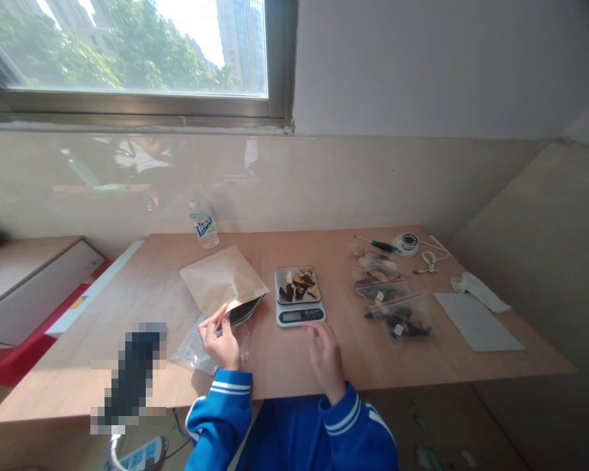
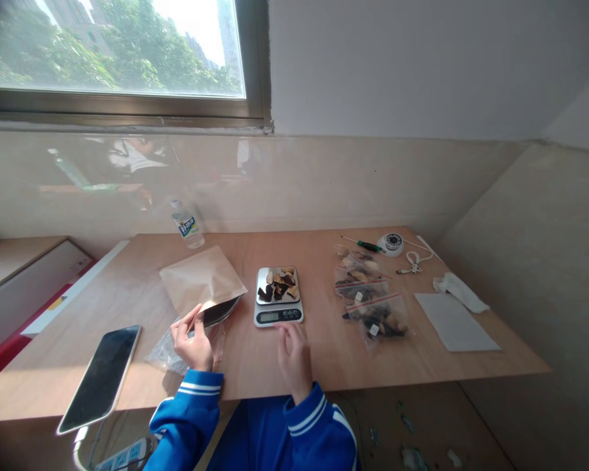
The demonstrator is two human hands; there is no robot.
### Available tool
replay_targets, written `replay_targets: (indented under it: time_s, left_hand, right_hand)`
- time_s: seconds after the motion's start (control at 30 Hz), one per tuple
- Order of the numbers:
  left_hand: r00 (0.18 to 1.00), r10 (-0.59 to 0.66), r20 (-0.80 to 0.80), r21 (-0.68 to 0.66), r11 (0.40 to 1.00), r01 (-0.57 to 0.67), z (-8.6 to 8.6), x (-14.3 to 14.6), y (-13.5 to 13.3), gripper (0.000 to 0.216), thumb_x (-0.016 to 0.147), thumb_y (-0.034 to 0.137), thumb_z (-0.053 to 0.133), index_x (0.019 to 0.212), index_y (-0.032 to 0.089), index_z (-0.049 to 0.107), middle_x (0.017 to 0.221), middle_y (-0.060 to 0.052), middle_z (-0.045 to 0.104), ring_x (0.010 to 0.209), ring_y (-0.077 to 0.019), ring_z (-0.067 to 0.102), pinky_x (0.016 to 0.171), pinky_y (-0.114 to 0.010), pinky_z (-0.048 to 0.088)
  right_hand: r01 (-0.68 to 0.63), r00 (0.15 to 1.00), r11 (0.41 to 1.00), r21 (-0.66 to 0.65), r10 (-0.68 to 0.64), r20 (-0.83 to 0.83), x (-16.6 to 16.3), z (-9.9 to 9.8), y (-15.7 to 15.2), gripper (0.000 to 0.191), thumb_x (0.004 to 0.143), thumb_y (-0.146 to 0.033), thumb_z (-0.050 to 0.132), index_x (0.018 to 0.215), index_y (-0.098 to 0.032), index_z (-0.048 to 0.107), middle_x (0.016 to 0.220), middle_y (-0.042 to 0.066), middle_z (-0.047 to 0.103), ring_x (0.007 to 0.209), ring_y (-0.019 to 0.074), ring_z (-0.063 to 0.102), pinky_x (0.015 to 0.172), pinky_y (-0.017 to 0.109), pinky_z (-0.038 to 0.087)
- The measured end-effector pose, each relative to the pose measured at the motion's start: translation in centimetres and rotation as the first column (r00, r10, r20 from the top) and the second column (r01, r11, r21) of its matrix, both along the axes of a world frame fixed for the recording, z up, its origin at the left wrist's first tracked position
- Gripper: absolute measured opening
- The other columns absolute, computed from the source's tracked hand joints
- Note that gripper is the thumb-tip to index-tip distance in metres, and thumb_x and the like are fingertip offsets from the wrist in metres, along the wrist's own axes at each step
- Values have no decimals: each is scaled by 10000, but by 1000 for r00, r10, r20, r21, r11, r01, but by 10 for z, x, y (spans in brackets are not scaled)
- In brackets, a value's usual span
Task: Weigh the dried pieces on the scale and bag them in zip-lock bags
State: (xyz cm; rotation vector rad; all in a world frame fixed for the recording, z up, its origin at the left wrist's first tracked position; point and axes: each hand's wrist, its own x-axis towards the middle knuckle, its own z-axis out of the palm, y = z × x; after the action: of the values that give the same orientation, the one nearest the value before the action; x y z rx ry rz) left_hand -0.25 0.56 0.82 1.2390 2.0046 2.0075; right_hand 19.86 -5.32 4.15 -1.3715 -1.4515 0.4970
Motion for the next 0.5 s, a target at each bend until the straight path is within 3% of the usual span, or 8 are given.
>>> replay_targets:
  time_s: [0.1, 0.17, 0.23, 0.33, 0.4, 0.5]
  left_hand:
    - [1000, 19, -11, 26, 999, -19, -1, 0, 1, 304, 807, 405, 579, 972, 184, 706, 911, -52, 596, 803, -161, 610, 815, -336, 524]
    - [999, 31, -22, 34, 999, -30, -1, 0, 1, 301, 804, 405, 583, 958, 179, 708, 894, -46, 603, 788, -157, 606, 789, -322, 524]
    - [999, 46, -29, 34, 998, -45, -1, 0, 2, 293, 802, 405, 585, 948, 183, 710, 886, -45, 608, 786, -163, 605, 774, -319, 522]
    - [998, 57, -21, 18, 998, -56, -2, -1, 1, 284, 795, 412, 591, 938, 199, 712, 864, -34, 600, 770, -163, 602, 769, -318, 518]
    - [999, 39, -12, 3, 999, -39, -3, -1, 1, 278, 790, 419, 597, 931, 210, 714, 851, -22, 586, 753, -155, 597, 762, -309, 518]
    - [1000, 21, -12, 6, 1000, -21, -5, -1, 1, 281, 783, 419, 608, 931, 206, 717, 839, -15, 574, 755, -146, 590, 758, -298, 516]
  right_hand:
    - [-299, 953, 954, -2, 299, 41, -44, 5, 5, 293, 896, -157, 397, 1055, -226, 634, 1026, 58, 660, 996, 180, 597, 890, 342, 493]
    - [-398, 913, 916, 45, 391, 112, -74, 6, 20, 390, 873, -94, 370, 1177, -216, 581, 1159, 68, 623, 1104, 178, 559, 948, 353, 477]
    - [-400, 902, 911, 98, 373, 216, -100, 5, 38, 389, 848, -63, 377, 1150, -180, 593, 1174, 101, 612, 1154, 203, 525, 946, 367, 483]
    - [-364, 867, 931, 17, 332, 371, -126, -2, 62, 237, 856, -114, 444, 985, -134, 643, 981, 132, 658, 994, 247, 590, 821, 362, 525]
    - [-349, 865, 936, -43, 339, 369, -136, -10, 74, 175, 864, -155, 482, 908, -130, 649, 849, 107, 662, 812, 225, 617, 715, 320, 526]
    - [-371, 901, 928, -28, 367, 231, -146, -22, 88, 165, 871, -199, 511, 804, -138, 649, 727, 51, 638, 676, 179, 596, 666, 283, 501]
